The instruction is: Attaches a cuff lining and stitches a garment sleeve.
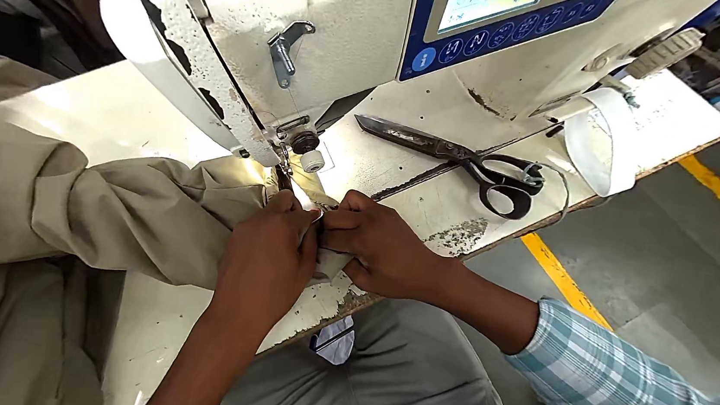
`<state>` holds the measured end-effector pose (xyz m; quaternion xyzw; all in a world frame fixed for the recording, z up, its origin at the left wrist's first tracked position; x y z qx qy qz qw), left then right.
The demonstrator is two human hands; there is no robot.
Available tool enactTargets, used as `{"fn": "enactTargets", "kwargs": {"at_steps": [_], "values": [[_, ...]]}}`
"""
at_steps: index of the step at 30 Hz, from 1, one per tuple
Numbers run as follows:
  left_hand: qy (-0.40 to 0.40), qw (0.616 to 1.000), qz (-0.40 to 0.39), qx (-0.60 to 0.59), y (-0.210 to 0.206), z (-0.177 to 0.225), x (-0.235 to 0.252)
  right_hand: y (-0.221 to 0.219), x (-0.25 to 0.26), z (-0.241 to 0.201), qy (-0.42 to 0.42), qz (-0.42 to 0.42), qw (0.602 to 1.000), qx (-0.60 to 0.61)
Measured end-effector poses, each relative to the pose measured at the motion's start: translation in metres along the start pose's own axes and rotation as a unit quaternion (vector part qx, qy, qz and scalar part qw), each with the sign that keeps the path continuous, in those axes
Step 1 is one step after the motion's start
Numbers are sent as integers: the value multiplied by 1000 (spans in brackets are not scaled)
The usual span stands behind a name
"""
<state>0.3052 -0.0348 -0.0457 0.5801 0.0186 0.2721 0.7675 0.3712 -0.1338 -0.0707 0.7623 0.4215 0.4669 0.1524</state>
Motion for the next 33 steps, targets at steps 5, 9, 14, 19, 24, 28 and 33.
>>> {"fn": "enactTargets", "kwargs": {"at_steps": [5,9,14,19,24,28,33], "values": [[-30,999,-21,9,-2,0,-4,42,-6,6,-189,104,973,81],[-61,998,-12,21,-3,4,-8,30,-9,24,-312,68,948,4],[-85,996,-22,19,-3,2,-9,17,16,-5,-202,62,977,2],[-113,993,-24,13,-4,2,-2,29,48,54,-238,65,969,1],[-91,996,0,3,-3,-2,-4,4,77,76,-261,50,963,-44],[-59,998,22,30,-1,-5,-9,14,74,67,-229,71,970,-52],[-56,998,28,10,-2,-7,-8,23,55,46,-311,-70,948,-12]]}}
Point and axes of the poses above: each hand's wrist, its own x-axis towards the middle knuckle, its own y-axis out of the back of the hand, z = x × y, the point moved 8 cm from there along x, towards the middle knuckle, and after that the axes turned 15 degrees about z, right-handed, at the moved point
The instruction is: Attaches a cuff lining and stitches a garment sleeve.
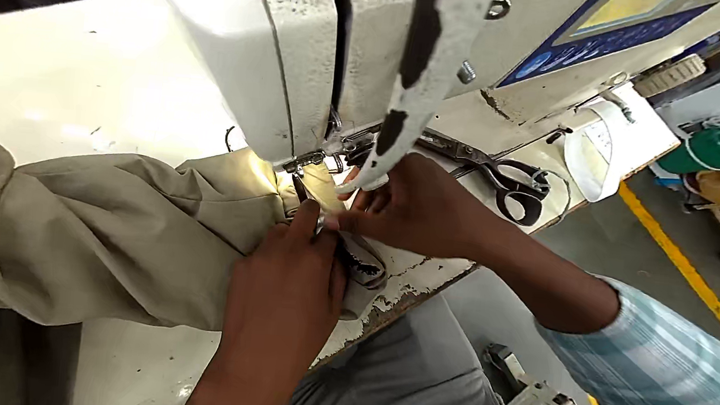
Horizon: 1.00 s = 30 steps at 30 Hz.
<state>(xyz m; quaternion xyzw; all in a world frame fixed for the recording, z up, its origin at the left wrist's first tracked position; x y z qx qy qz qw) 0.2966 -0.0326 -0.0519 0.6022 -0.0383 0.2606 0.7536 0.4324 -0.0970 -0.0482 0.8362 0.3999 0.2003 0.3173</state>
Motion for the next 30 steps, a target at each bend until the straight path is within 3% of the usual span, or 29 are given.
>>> {"fn": "enactTargets", "kwargs": {"at_steps": [9,14,30], "values": [[3,1000,1,-1,-2,-3,-2,-4,2,7,-55,-73,996,18],[-2,1000,1,11,-3,-3,-2,-6,5,0,-1,-52,998,-29],[-2,1000,1,17,-2,-2,-4,-8,-5,-21,32,19,995,-94]]}}
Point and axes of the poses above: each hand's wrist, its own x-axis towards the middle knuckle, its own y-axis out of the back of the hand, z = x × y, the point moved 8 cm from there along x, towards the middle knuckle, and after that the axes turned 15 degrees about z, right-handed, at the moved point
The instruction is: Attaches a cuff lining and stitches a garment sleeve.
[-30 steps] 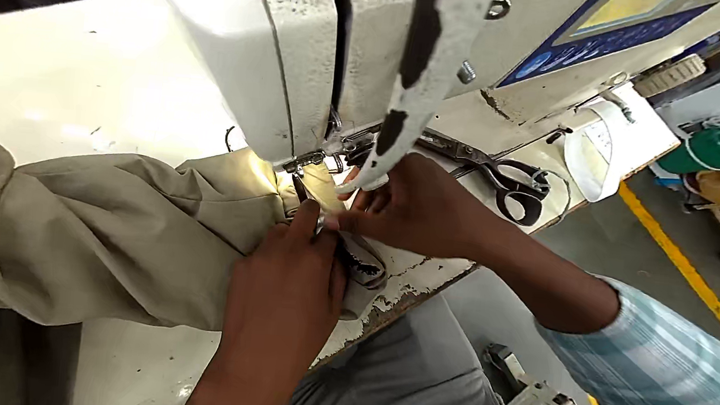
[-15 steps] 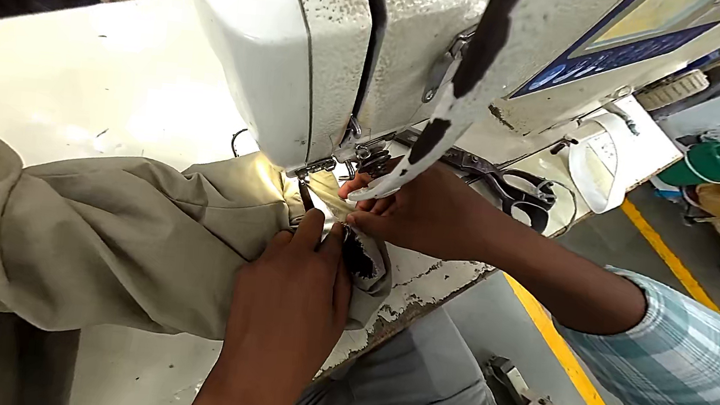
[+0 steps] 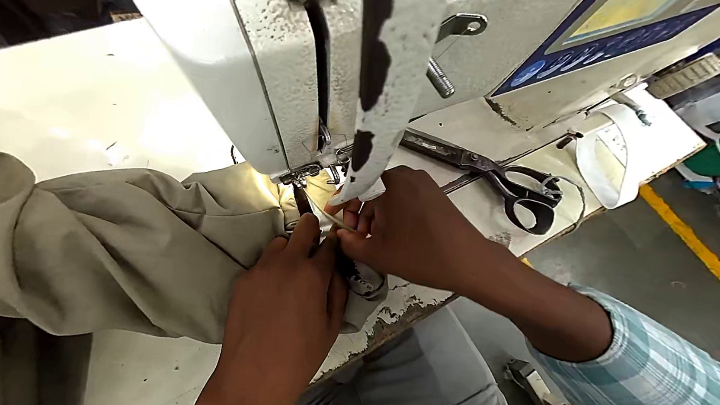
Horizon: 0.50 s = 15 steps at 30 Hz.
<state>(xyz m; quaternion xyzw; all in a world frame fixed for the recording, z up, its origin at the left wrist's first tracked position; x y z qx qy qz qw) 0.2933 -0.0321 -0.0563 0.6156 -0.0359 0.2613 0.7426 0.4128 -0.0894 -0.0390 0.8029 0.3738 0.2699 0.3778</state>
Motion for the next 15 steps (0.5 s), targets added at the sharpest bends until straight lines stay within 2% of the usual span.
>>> {"fn": "enactTargets", "kwargs": {"at_steps": [3,5,7,8,10,12,15], "values": [[10,1000,3,-3,1,-1,-2,-2,-9,-15,54,-4,998,-22],[10,1000,2,-7,0,-2,-2,-8,-14,-16,81,-50,995,-15],[3,1000,-2,-3,0,-1,-2,-11,-13,-8,76,-84,994,7],[-1,1000,-6,-2,-1,0,-1,-9,-7,0,61,-72,995,24],[-7,1000,-14,4,-1,1,1,-2,10,17,28,21,998,56],[-15,1000,-11,6,-1,2,2,3,26,23,30,124,989,78],[-24,1000,-6,2,-1,3,3,-6,40,26,29,222,972,75]]}}
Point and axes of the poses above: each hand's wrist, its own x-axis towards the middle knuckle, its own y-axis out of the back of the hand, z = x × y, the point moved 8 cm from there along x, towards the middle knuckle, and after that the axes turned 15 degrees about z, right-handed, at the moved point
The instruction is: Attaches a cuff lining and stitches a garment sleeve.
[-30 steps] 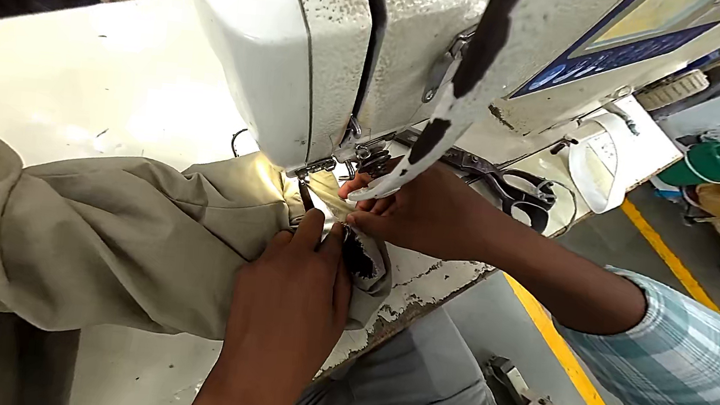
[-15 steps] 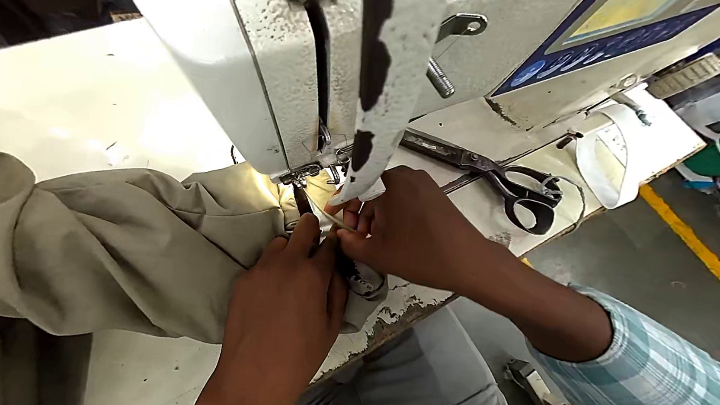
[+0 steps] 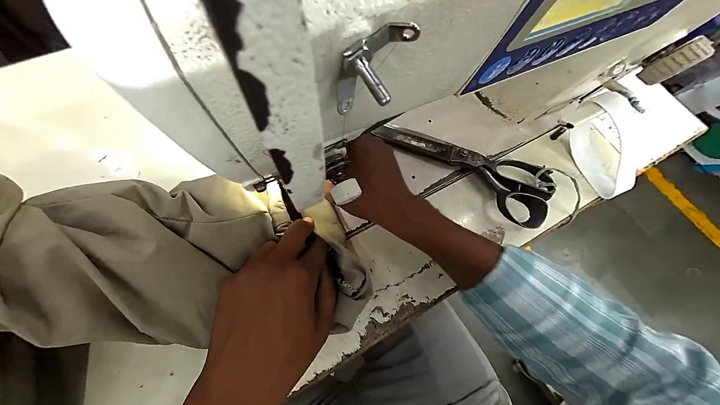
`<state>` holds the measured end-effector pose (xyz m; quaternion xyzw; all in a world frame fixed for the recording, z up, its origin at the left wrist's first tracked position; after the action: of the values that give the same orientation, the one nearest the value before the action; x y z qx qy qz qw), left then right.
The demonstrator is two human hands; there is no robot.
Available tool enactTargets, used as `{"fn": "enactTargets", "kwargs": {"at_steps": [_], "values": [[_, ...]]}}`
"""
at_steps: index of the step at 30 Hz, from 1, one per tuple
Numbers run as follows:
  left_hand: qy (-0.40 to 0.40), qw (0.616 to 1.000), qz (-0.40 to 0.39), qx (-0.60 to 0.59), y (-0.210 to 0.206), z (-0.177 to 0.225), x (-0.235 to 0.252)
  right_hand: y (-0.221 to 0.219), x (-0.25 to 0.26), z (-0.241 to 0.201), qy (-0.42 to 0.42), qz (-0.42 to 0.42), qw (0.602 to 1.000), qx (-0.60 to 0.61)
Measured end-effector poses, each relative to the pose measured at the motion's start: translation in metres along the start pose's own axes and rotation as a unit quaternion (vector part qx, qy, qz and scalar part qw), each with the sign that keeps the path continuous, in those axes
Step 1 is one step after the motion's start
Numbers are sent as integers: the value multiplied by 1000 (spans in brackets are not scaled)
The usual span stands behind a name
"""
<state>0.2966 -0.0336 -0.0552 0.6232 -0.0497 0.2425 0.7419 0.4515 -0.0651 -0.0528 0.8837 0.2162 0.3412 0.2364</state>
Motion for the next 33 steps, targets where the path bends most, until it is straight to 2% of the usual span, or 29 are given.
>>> {"fn": "enactTargets", "kwargs": {"at_steps": [3,5,9,11,12,21,25,33], "values": [[7,1000,-8,-2,-1,1,1,-8,0,4,8,58,998,-17],[12,1000,-10,-3,0,1,1,-5,-1,3,15,56,998,-11],[20,1000,0,-8,1,-1,-1,13,-15,-3,-30,-65,996,57],[25,1000,-6,-13,1,-1,-1,21,-36,-12,-46,-171,983,37],[26,1000,-10,-15,1,0,-1,24,-46,-15,-36,-197,980,9],[20,999,-27,-22,1,-1,-1,19,-49,-29,15,-179,981,-79],[15,999,-41,-17,0,-2,-3,16,-49,-33,32,-166,984,-58],[26,999,-33,-11,0,-3,-3,9,-49,-27,-1,-159,987,-19]]}}
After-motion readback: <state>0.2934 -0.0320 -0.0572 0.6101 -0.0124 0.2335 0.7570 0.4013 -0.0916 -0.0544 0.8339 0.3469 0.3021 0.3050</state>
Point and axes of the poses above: each hand's wrist, its own x-axis towards the middle knuckle, its own y-axis out of the back of the hand, z = x × y, the point moved 8 cm from there along x, towards the middle knuckle, and after that the axes turned 15 degrees about z, right-handed, at the moved point
